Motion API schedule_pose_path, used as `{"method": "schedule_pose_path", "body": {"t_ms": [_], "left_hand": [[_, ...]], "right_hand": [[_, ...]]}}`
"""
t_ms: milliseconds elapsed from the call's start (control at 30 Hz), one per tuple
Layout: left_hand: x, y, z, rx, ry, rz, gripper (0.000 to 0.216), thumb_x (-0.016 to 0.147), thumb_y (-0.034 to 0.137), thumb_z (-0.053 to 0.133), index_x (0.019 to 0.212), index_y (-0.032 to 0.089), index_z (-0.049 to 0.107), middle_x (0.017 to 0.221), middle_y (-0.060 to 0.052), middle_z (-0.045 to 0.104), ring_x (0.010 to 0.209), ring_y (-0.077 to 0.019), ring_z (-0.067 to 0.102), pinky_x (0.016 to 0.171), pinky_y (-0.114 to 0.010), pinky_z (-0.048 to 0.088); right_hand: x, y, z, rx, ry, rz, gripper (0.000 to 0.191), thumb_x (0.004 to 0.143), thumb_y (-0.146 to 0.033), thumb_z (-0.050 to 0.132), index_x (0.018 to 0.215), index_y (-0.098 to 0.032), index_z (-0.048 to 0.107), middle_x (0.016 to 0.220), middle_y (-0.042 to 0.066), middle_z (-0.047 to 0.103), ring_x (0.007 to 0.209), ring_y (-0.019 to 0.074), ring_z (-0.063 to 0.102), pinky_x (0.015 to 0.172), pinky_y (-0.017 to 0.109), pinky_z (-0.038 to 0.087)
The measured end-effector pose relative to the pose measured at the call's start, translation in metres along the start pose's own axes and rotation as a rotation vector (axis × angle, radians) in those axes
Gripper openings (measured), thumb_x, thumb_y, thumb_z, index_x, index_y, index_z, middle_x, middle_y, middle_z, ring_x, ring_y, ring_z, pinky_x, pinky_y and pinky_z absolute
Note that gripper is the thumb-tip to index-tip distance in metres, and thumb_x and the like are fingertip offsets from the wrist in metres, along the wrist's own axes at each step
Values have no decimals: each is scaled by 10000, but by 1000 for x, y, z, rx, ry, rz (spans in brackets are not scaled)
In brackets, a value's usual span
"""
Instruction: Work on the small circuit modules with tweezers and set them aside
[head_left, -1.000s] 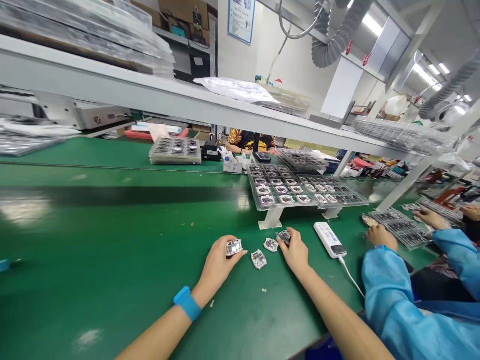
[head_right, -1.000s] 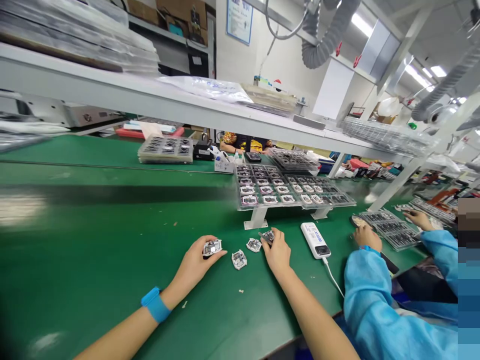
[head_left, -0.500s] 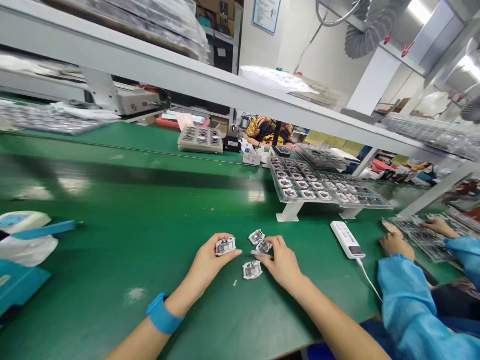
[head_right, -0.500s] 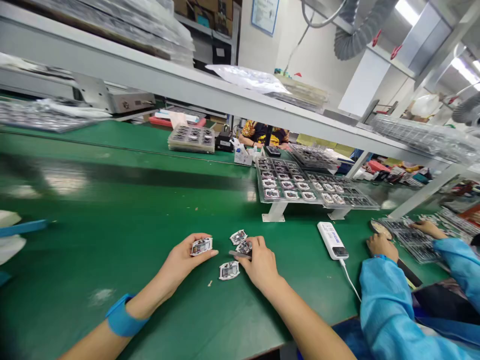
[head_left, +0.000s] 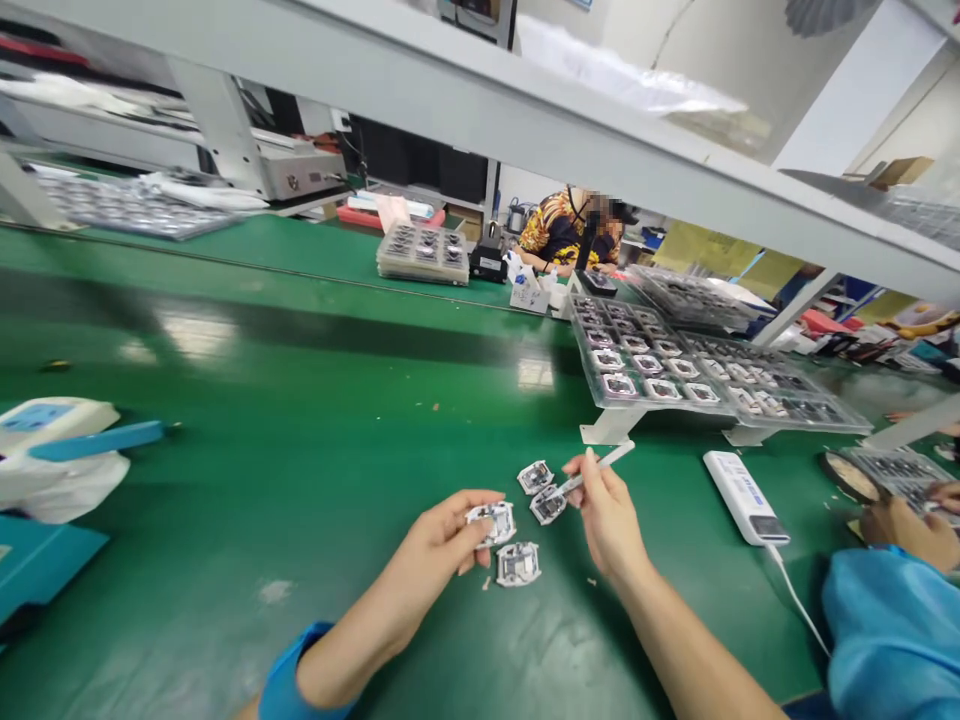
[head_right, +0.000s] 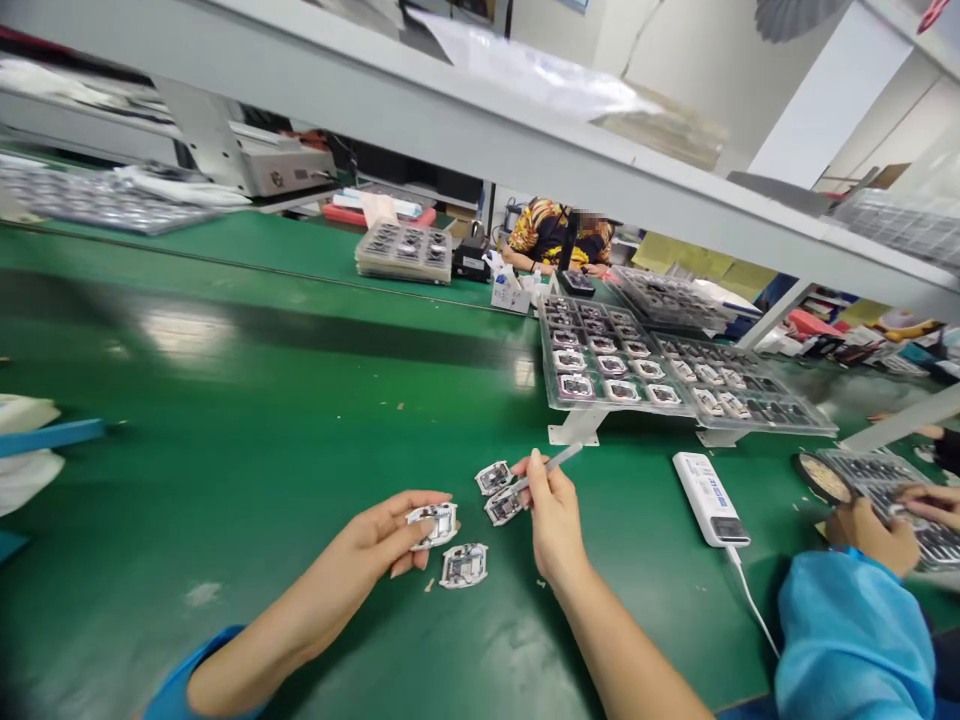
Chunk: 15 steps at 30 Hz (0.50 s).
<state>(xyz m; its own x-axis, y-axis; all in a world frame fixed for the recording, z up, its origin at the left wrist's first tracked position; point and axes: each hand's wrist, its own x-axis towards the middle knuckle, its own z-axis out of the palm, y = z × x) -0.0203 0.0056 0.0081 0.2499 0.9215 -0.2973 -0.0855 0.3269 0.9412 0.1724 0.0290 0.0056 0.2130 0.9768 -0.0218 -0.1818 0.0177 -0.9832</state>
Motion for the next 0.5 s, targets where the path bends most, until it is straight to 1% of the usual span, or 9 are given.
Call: {"method": "schedule_pose_path", "body": {"t_ms": [33, 67, 133, 200, 267, 367, 433, 500], "left_hand": [[0, -2, 1, 0, -3, 0, 377, 777, 340, 659, 1093, 138, 618, 684, 27, 606, 569, -104, 485, 518, -223, 318], [0, -4, 3, -6, -6, -4, 392, 772, 335, 666, 1109, 145, 607, 710, 24, 618, 580, -105, 498, 526, -222, 329], [0, -7, 7, -25, -7, -22, 422, 751, 339, 680, 1117, 148, 591, 743, 17, 637, 599, -111, 520, 540, -225, 354], [0, -9, 11, -38, 2, -36, 433, 720, 350, 692, 1086, 141, 592, 717, 18, 637, 595, -117, 526, 540, -230, 367], [0, -10, 15, -44, 11, -39, 427, 691, 353, 700, 1046, 139, 599, 650, 39, 610, 560, -114, 509, 524, -231, 363], [1, -9, 19, -56, 2, -36, 393, 666, 335, 703, 998, 150, 604, 606, 59, 588, 516, -101, 472, 496, -226, 351], [1, -9, 21, -65, -13, -34, 357, 665, 320, 693, 971, 157, 605, 625, 51, 609, 519, -99, 474, 492, -223, 351], [0, -9, 21, -67, -25, -28, 329, 674, 308, 679, 959, 160, 605, 631, 45, 620, 533, -103, 490, 495, -223, 353]], "right_hand": [[-5, -1, 2, 89, -40, 41, 443, 736, -626, 682, 685, -187, 644, 609, -29, 524, 546, 110, 457, 559, 259, 388], [-9, -2, 3, 160, -79, 68, 418, 721, -595, 719, 687, -188, 631, 654, -22, 562, 573, 113, 507, 580, 260, 418], [-17, -5, 7, 204, -145, 98, 324, 680, -469, 810, 727, -200, 635, 738, -15, 636, 628, 129, 590, 642, 275, 471], [-23, -5, 10, 120, -168, 53, 248, 665, -364, 839, 736, -205, 664, 746, -9, 672, 657, 143, 622, 671, 283, 488], [-28, -2, 11, -31, -166, -24, 165, 686, -301, 822, 743, -206, 700, 744, 5, 694, 695, 158, 632, 690, 288, 486], [-33, 4, 12, -201, -171, -103, 96, 714, -244, 788, 780, -214, 725, 788, 18, 704, 778, 184, 639, 752, 313, 480], [-34, 6, 12, -259, -176, -138, 83, 726, -232, 775, 791, -220, 724, 807, 21, 694, 826, 199, 637, 792, 332, 476], [-34, 8, 12, -289, -174, -163, 69, 738, -226, 765, 791, -223, 721, 809, 19, 680, 839, 202, 632, 800, 339, 475]]}}
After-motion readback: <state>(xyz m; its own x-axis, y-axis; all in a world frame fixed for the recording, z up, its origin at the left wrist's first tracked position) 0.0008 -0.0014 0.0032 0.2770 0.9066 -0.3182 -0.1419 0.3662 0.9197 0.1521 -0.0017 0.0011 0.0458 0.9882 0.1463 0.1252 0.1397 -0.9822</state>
